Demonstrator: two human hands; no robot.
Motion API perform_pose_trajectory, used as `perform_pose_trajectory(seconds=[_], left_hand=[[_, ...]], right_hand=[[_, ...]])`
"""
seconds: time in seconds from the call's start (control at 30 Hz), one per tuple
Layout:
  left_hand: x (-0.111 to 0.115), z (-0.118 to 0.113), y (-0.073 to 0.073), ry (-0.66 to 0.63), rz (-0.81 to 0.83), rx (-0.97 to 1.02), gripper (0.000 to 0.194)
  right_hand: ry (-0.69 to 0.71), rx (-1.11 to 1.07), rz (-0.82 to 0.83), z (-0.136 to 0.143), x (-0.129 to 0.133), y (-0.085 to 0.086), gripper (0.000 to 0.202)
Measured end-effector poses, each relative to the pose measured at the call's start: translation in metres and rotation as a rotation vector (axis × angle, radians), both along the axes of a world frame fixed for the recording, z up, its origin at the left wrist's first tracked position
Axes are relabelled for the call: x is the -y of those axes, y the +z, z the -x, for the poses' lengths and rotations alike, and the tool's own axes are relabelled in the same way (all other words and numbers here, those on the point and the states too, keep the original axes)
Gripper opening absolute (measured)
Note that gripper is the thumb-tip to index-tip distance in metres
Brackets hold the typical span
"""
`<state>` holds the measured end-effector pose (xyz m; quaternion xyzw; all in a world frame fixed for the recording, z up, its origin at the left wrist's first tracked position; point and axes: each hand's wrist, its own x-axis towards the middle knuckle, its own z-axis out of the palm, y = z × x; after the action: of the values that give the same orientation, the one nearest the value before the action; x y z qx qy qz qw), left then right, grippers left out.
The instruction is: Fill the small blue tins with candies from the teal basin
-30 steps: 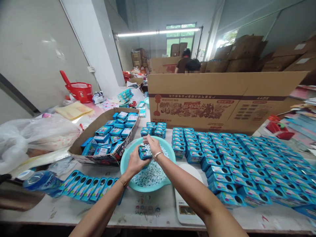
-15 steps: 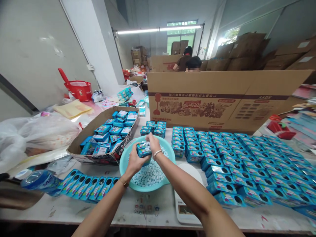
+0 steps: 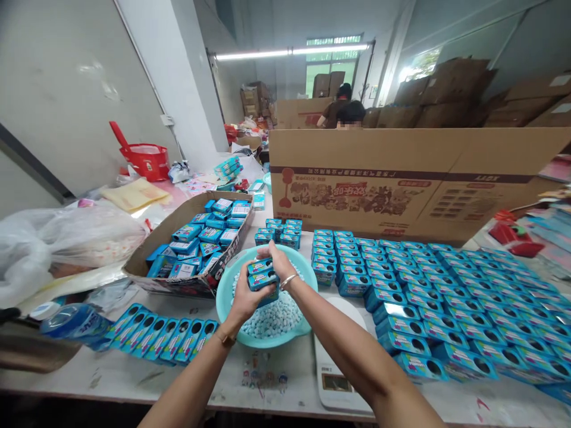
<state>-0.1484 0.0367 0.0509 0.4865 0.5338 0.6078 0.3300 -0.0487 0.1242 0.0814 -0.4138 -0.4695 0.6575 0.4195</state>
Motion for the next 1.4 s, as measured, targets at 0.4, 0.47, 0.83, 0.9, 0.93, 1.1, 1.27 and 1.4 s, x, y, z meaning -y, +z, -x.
perform_pose_trajectory(seconds=[0.4, 0.47, 0.83, 0.9, 0.93, 1.1, 1.27, 1.4], left_hand=[[0.055, 0.016, 0.004, -0.153, -0.248, 0.019, 0.072], [0.073, 0.022, 0.002, -0.164, -0.287, 0.033, 0.073], [0.09, 0.034, -0.001, -0.055, -0.116, 0.09, 0.073], [0.082, 0.033, -0.001, -0.022, -0.035, 0.1, 0.074], [0.078, 0.032, -0.001, -0.01, 0.007, 0.103, 0.074], [0.048, 0.019, -0.004, -0.004, 0.186, 0.066, 0.078], [0.025, 0.002, -0.007, -0.001, 0.189, -0.086, 0.071], [0.021, -0.002, -0.011, 0.042, 0.113, -0.143, 0.074]], right_hand=[[0.097, 0.083, -0.215, -0.039, 0.018, -0.005, 0.065], [0.178, 0.395, -0.387, -0.051, 0.015, -0.024, 0.058], [0.538, 1.09, -0.545, -0.026, 0.035, -0.068, 0.017], [0.36, 0.818, -0.312, -0.032, 0.023, -0.06, 0.01], [0.261, 0.646, -0.159, -0.035, 0.018, -0.054, 0.01], [-0.081, -0.268, 0.451, -0.035, 0.009, -0.01, 0.011], [-0.299, -0.533, 0.371, -0.009, 0.025, 0.018, 0.009], [-0.368, -0.469, 0.264, 0.002, 0.025, 0.015, 0.009]])
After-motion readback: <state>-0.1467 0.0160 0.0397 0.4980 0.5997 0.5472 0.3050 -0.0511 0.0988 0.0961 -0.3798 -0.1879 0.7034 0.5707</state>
